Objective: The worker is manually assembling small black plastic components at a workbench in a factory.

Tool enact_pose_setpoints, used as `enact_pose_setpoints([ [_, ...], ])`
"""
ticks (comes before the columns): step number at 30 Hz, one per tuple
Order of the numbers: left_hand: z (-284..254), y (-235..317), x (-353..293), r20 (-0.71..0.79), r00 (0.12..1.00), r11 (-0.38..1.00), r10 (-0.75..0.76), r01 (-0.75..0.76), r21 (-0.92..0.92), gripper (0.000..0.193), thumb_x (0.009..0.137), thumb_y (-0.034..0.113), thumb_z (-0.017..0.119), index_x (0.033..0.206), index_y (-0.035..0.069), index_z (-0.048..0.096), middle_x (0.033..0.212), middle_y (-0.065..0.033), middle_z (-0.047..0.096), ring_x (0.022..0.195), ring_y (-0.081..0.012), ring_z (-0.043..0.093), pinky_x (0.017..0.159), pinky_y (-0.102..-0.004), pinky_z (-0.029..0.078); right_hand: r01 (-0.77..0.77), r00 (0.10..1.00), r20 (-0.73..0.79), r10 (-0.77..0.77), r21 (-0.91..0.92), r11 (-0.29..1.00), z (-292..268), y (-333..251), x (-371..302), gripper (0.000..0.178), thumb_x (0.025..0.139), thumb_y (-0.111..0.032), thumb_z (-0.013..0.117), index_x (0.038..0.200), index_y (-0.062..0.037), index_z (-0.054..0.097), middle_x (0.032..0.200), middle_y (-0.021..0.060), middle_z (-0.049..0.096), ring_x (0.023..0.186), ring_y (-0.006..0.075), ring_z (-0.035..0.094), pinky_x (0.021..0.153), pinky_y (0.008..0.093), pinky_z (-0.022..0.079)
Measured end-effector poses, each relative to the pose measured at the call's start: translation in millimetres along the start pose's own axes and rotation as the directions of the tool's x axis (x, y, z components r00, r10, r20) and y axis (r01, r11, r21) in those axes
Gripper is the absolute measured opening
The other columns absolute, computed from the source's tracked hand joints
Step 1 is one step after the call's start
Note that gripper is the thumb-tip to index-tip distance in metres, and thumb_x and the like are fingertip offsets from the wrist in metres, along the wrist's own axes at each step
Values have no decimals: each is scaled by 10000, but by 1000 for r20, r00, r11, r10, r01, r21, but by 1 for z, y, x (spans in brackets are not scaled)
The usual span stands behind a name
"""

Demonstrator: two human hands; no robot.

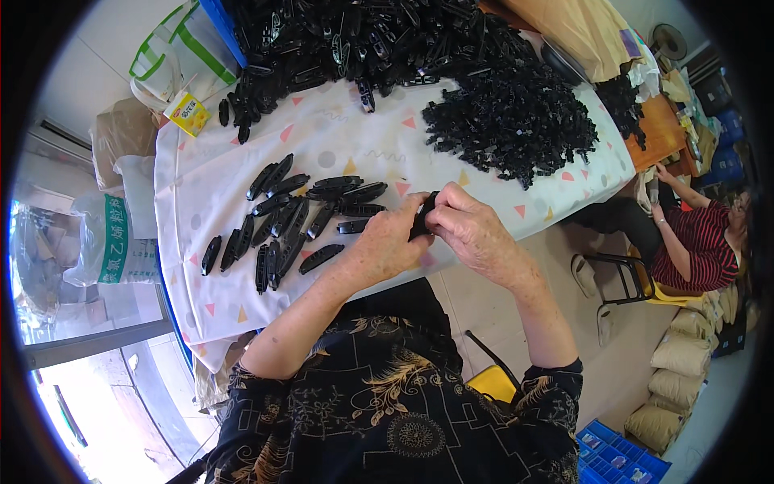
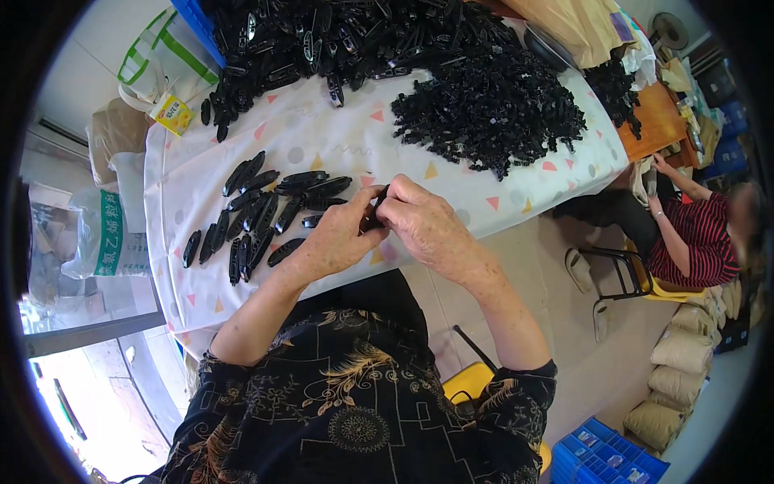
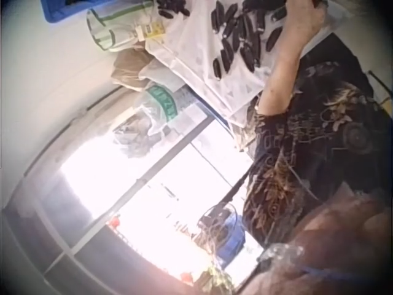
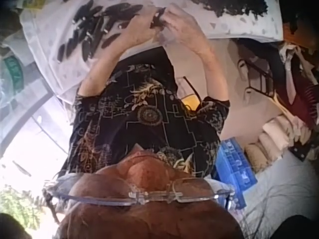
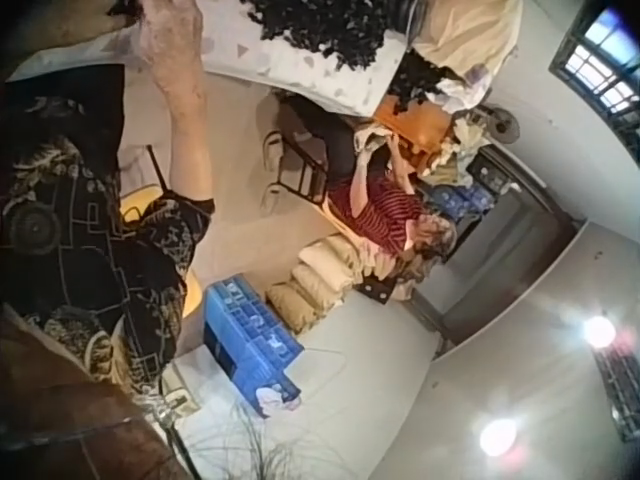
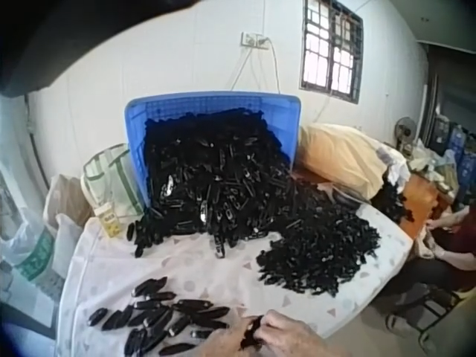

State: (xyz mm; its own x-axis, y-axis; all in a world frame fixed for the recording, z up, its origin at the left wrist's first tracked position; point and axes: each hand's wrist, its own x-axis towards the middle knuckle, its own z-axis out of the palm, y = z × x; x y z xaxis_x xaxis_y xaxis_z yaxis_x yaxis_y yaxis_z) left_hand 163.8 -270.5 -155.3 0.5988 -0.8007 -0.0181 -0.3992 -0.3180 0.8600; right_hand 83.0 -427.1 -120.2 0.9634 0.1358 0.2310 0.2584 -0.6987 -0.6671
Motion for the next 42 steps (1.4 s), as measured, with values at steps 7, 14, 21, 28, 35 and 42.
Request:
enact_pose_setpoints([
  [7,1,0,-1,-2,994,952,-107,102,-288,604,804,13,590,1346,69,329,721,-85,604,644,-113,555,613,-267,460,-246,906,-262,332,310,918,25,16,-7,361,782,26,650,1119,-26,531,956,51,560,826,151,574,743,285,481],
  [14,11,-11,0,99,993,842,-67,110,-529,666,830,-73,495,1410,113,226,1056,-90,584,866,-137,579,660,-259,500,-264,859,66,507,907,328,50,22,-12,337,888,-10,561,1213,13,475,1091,85,602,968,137,579,821,266,488],
  [21,11,-20,5,133,986,817,-97,156,-555,600,801,-25,502,1343,139,305,796,-62,580,685,-108,534,611,-276,466,-264,819,13,573,896,357,62,21,-13,296,875,-15,559,1168,-3,518,1044,56,622,968,114,578,850,250,461],
  [28,-23,-5,1,279,960,977,24,37,-209,555,838,55,539,1320,174,291,778,-211,578,706,-401,617,611,-437,488,-389,862,-17,507,619,682,11,66,-5,203,835,-9,597,1034,-47,595,892,-17,598,836,93,543,763,257,443],
  [35,-42,-5,-7,542,839,995,56,-1,-101,596,842,43,526,1346,198,247,730,-196,569,676,-397,601,607,-484,470,-204,976,-187,111,-614,763,-24,110,42,227,729,-63,664,953,-76,628,848,64,505,827,264,489,695,371,394],
  [42,-99,-14,34,613,788,936,56,-256,243,446,863,267,571,1274,136,458,945,-121,596,776,-270,627,620,-388,490,-115,991,-18,130,-600,792,-35,119,63,228,678,-54,701,882,-69,603,867,53,481,842,234,485,715,355,387],
])
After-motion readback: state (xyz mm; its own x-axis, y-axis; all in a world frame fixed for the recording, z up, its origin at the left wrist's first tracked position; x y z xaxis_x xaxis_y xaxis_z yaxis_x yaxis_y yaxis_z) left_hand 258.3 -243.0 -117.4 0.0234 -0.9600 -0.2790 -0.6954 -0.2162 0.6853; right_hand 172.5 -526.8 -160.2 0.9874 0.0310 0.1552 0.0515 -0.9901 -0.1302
